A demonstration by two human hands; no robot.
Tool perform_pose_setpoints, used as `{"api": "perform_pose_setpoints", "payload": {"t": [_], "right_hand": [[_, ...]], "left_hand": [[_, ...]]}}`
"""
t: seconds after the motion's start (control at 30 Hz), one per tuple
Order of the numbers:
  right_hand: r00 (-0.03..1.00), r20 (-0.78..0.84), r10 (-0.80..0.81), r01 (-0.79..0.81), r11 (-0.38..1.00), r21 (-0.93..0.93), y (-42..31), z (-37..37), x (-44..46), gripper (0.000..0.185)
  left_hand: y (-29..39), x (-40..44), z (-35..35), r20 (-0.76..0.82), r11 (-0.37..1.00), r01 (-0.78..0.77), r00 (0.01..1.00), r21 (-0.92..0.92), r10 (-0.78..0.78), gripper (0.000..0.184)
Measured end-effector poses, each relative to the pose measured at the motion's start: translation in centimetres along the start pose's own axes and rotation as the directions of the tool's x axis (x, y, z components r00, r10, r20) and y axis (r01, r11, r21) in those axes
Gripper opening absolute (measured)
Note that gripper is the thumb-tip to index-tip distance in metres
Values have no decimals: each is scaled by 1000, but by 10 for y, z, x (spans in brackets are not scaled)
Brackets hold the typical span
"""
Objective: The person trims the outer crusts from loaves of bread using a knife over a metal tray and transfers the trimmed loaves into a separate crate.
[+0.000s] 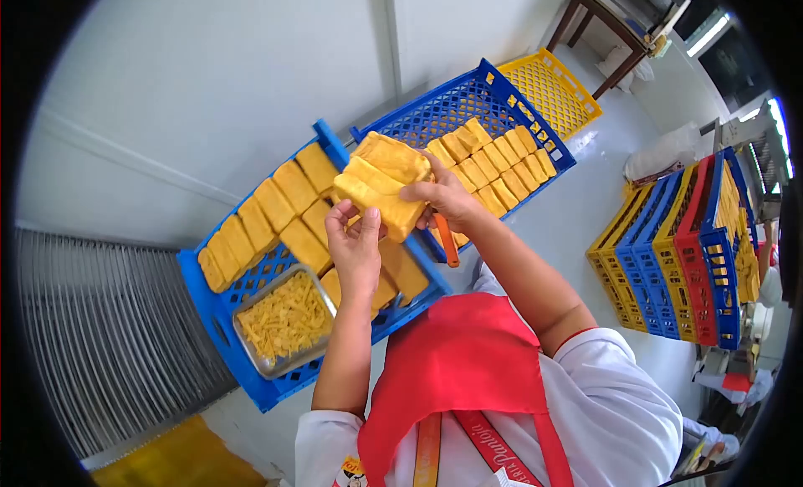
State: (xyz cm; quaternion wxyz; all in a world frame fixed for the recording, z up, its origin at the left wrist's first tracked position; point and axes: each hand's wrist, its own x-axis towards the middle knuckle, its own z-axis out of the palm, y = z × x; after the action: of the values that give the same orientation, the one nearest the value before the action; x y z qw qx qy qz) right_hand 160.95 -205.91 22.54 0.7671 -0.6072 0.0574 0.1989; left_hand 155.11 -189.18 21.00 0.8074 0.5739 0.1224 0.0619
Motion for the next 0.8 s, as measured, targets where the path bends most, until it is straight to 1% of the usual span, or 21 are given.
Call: {"api": "perform_pose_setpoints", "payload": {"t": [0.03,0.07,0.1,0.13,0.17,0.2,0.23,0.27,0.3,0.37,0.4,0.43,0.47,0.5,0.57,0.6,0.67,0.7,0.73,0.77,0.8], "right_hand": [[999,1,42,-42,988,148,2,-26,8,90],[997,50,57,-65,982,179,9,-54,20,92],[997,49,61,-69,981,182,16,-84,30,92],[994,1,109,-108,983,148,21,-112,39,93],[986,-46,159,-153,982,114,27,-143,49,95],[973,-66,221,-213,971,112,34,-177,63,91],[971,-61,232,-224,968,114,43,-214,83,91],[949,-162,272,-275,961,1,55,-251,100,93],[916,-268,300,-337,935,-106,66,-287,114,94],[864,-396,311,-414,886,-208,79,-354,147,95],[847,-443,295,-423,878,-225,90,-388,164,94],[831,-482,278,-432,868,-245,104,-419,183,93],[817,-534,216,-414,865,-284,118,-446,202,93],[802,-579,148,-393,861,-323,128,-470,223,93],[782,-622,39,-332,871,-363,143,-505,260,94],[788,-615,-11,-289,876,-387,150,-521,278,93],[770,-637,-38,-272,884,-381,155,-535,312,91],[775,-632,17,-312,880,-358,138,-530,322,90],[793,-608,40,-277,913,-300,136,-533,336,90],[810,-583,62,-244,940,-238,143,-538,354,91],[816,-578,-10,-138,968,-211,158,-547,374,91]], "left_hand": [[-6,4,11,6,1000,4,1000,5,-4,54],[-12,9,19,55,913,-164,986,372,155,58],[-18,15,26,156,671,-310,947,674,280,63],[-26,22,28,301,261,-421,868,869,396,79],[-33,24,38,295,262,-413,872,872,390,79],[-39,25,50,162,73,-191,941,979,296,84],[-47,28,59,1,-143,33,973,989,229,90],[-71,33,47,27,56,-41,974,998,224,94],[-94,37,34,54,254,-111,974,961,220,97],[-102,37,44,-119,403,38,977,914,176,96],[-100,39,49,-131,392,59,979,918,159,96],[-95,40,54,-186,332,134,974,934,129,94],[-92,40,57,-245,265,209,964,941,107,91],[-93,41,58,-265,246,234,959,941,102,91],[-93,42,60,-270,143,254,957,956,104,86],[-93,43,62,-306,139,292,947,946,94,85],[-90,45,71,-336,127,325,938,937,83,86],[-91,45,73,-361,134,349,930,927,76,87],[-94,43,66,-407,156,394,911,906,65,89],[-95,39,60,-412,137,401,909,906,63,89],[-95,36,53,-401,126,390,913,912,72,89]]}}
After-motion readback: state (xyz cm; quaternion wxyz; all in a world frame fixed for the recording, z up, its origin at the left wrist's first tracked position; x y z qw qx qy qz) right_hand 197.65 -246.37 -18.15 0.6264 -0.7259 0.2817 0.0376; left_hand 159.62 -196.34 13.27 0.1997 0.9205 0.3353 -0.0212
